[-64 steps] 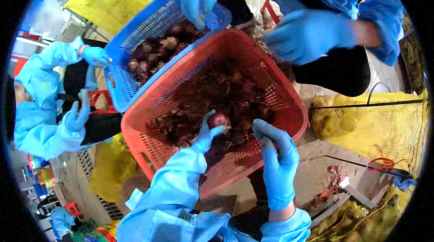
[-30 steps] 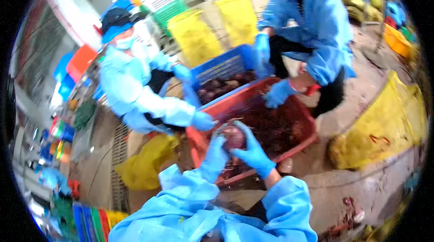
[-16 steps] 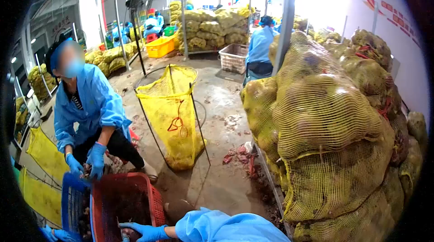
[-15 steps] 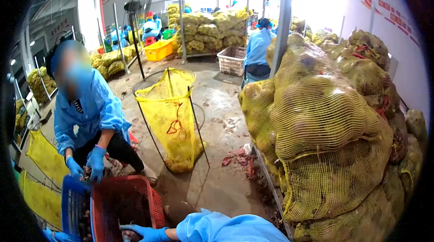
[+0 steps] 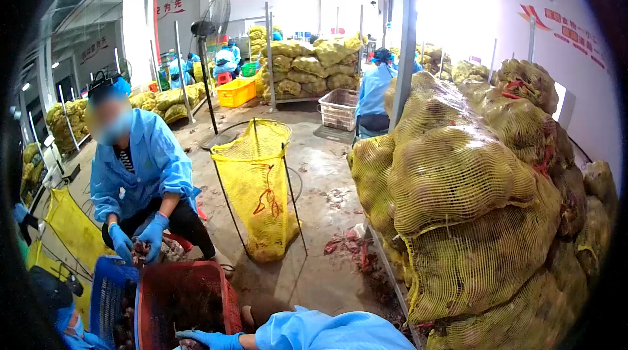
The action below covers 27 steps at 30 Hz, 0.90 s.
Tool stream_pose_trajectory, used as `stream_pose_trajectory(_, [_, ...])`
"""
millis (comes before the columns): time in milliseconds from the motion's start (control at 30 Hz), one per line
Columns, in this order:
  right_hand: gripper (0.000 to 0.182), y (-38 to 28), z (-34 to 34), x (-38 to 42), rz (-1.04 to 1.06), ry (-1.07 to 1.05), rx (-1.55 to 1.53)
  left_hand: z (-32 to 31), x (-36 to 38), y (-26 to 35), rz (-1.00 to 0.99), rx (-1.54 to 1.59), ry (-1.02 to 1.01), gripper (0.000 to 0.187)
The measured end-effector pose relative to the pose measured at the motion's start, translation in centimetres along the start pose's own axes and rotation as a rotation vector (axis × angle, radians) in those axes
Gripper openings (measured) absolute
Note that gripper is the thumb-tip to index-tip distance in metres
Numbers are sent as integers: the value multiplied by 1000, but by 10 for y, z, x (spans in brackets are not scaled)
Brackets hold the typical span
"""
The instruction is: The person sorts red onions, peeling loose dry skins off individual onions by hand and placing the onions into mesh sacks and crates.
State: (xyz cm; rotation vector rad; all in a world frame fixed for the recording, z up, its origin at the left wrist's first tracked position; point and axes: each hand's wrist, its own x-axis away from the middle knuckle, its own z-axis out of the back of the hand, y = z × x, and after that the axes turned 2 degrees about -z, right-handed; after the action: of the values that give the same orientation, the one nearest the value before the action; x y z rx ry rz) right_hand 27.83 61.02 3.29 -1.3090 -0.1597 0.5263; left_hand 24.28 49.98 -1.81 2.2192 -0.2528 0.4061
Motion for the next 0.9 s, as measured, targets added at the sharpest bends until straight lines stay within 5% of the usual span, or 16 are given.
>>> stream_pose_trajectory(67, [71,-12,1,6,-23,-30,-59,16,5,0,-3,53,20,34])
stream_pose_trajectory(100, [85,40,-16,-11,61,-133,-217,26,7,-1,-5,94,27,35])
stream_pose_trajectory(167, [81,39,-9,-14,-24,-221,-231,51,19,-7,-26,221,33,35])
stream_pose_trajectory(200, [77,60,-9,-14,86,-110,-67,59,29,-10,-56,290,23,36])
stream_pose_trajectory(267, [66,8,20,-11,-117,-105,2,68,37,-16,-74,345,-40,30])
stream_pose_trajectory(300, [62,40,20,-13,-89,-36,150,55,57,-11,-243,195,-133,31])
stream_pose_trajectory(367, [58,58,36,-15,-155,79,-205,100,29,-43,-269,308,-45,26])
stream_pose_trajectory(400, [55,78,37,-21,-190,114,-359,91,41,-22,162,849,66,24])
stream_pose_trajectory(433, [52,87,50,-22,-231,151,-289,65,54,-5,231,676,334,23])
stream_pose_trajectory(500, [48,95,55,-23,-220,176,-422,89,48,-22,290,689,277,42])
stream_pose_trajectory(600, [49,101,61,-30,-275,174,-444,93,35,-17,252,467,124,43])
stream_pose_trajectory(700, [44,119,66,-39,-243,210,-495,65,7,27,323,678,115,45])
stream_pose_trajectory(900, [39,138,71,-39,-280,343,-623,-2,-45,77,270,579,104,44])
